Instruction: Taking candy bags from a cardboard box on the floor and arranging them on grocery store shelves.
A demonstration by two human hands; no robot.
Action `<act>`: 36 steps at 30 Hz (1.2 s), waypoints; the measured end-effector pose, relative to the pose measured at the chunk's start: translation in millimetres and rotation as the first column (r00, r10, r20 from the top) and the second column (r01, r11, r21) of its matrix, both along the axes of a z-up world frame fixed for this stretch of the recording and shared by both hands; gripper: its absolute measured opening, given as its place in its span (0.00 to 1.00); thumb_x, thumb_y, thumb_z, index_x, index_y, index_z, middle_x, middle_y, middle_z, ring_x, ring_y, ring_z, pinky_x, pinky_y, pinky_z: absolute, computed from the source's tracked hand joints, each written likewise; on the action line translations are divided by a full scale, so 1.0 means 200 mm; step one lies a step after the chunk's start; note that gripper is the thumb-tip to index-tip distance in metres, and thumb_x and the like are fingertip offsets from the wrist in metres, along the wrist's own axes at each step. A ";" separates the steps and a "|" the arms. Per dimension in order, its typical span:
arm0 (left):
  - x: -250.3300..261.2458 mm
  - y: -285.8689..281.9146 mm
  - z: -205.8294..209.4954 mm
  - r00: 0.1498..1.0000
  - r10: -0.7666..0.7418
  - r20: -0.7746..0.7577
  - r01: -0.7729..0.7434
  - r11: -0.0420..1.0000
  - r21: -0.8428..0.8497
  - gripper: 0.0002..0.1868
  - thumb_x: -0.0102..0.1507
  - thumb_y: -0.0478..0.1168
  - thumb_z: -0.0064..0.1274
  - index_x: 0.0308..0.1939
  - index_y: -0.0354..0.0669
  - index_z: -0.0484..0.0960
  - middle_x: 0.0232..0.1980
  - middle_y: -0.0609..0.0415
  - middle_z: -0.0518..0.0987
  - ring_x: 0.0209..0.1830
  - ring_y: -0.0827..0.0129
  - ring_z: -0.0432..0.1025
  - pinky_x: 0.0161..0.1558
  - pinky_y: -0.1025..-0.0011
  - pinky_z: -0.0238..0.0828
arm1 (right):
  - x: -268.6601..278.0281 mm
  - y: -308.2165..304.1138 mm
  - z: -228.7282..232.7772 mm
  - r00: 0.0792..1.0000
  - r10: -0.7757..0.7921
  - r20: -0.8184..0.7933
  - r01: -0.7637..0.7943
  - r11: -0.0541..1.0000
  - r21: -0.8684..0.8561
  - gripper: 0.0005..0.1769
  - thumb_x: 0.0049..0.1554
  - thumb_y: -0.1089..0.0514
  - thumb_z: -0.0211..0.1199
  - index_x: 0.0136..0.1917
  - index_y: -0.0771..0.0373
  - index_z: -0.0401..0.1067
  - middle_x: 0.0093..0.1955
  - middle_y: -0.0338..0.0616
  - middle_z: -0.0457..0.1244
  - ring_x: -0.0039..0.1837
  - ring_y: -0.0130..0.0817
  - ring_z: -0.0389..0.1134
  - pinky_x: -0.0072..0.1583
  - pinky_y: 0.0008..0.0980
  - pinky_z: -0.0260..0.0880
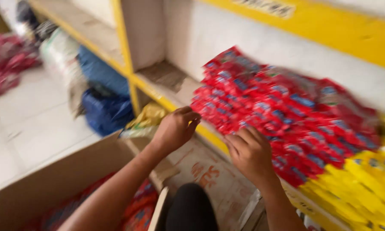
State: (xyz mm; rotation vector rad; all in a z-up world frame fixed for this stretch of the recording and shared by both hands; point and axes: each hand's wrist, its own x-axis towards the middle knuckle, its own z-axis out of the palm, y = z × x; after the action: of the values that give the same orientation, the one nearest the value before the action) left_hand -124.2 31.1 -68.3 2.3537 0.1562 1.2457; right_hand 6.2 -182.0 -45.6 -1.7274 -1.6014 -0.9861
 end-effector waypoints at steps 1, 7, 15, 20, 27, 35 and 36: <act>-0.15 0.03 -0.07 0.994 0.013 -0.113 -0.010 0.999 0.031 0.05 0.62 0.36 0.58 0.39 0.40 0.86 0.39 0.45 0.81 0.38 0.48 0.77 0.39 0.57 0.74 | -0.07 0.08 -0.04 0.992 0.118 -0.039 -0.121 0.989 -0.087 0.06 0.50 0.61 0.73 0.42 0.59 0.77 0.40 0.42 0.63 0.46 0.44 0.66 0.47 0.42 0.68; -0.99 0.08 -0.39 0.907 0.202 -0.368 -0.333 0.881 -0.336 0.08 0.61 0.40 0.60 0.41 0.42 0.87 0.36 0.47 0.84 0.31 0.55 0.80 0.34 0.61 0.76 | -0.44 0.64 -0.44 0.881 0.362 -0.304 -0.469 0.583 -0.664 0.11 0.56 0.49 0.67 0.46 0.56 0.79 0.46 0.44 0.69 0.52 0.46 0.70 0.52 0.44 0.71; -1.63 0.11 -0.89 0.829 0.376 -0.413 -0.541 0.725 -0.426 0.10 0.60 0.42 0.62 0.41 0.41 0.88 0.35 0.43 0.85 0.31 0.59 0.81 0.36 0.63 0.77 | -1.21 1.21 -0.97 0.878 0.342 -0.336 -0.388 0.094 -0.917 0.19 0.51 0.47 0.68 0.56 0.50 0.79 0.51 0.49 0.71 0.56 0.49 0.72 0.57 0.49 0.71; -1.75 0.11 -1.01 0.734 0.423 -0.532 -0.660 0.629 -0.411 0.11 0.60 0.44 0.60 0.42 0.44 0.89 0.36 0.42 0.85 0.35 0.52 0.81 0.39 0.58 0.77 | -1.34 1.36 -1.72 0.919 0.374 -0.123 -0.179 0.117 -0.977 0.19 0.53 0.47 0.69 0.52 0.61 0.79 0.53 0.54 0.70 0.57 0.50 0.73 0.56 0.49 0.74; -1.81 0.15 -1.30 0.585 0.419 -0.695 -0.745 0.617 -0.255 0.12 0.61 0.43 0.52 0.41 0.46 0.88 0.37 0.41 0.83 0.38 0.45 0.79 0.40 0.50 0.77 | -1.36 1.32 -2.17 0.897 0.438 0.056 -0.167 0.455 -0.874 0.24 0.47 0.57 0.67 0.58 0.60 0.72 0.57 0.53 0.66 0.50 0.54 0.72 0.42 0.50 0.76; -1.77 0.16 -1.73 0.477 0.178 -0.861 -0.829 0.418 -0.372 0.16 0.61 0.49 0.58 0.45 0.42 0.85 0.45 0.37 0.82 0.48 0.43 0.77 0.49 0.50 0.76 | -1.36 1.37 -2.21 0.896 0.445 -0.008 -0.225 0.437 -0.871 0.18 0.48 0.59 0.66 0.54 0.63 0.75 0.51 0.54 0.68 0.51 0.50 0.73 0.45 0.46 0.77; -1.76 0.17 -1.76 0.495 0.137 -0.858 -0.812 0.423 -0.401 0.17 0.61 0.49 0.59 0.48 0.43 0.85 0.47 0.37 0.82 0.50 0.43 0.77 0.52 0.50 0.75 | -1.36 1.37 -2.20 0.899 0.432 -0.068 -0.223 0.321 -0.921 0.13 0.50 0.58 0.66 0.49 0.63 0.77 0.50 0.54 0.69 0.51 0.51 0.73 0.47 0.48 0.76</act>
State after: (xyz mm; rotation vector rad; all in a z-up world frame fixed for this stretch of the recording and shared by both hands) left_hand -476.3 65.7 -421.1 1.7829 1.5387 0.1409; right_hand -264.9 92.7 -485.5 -1.7617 -2.8434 0.0903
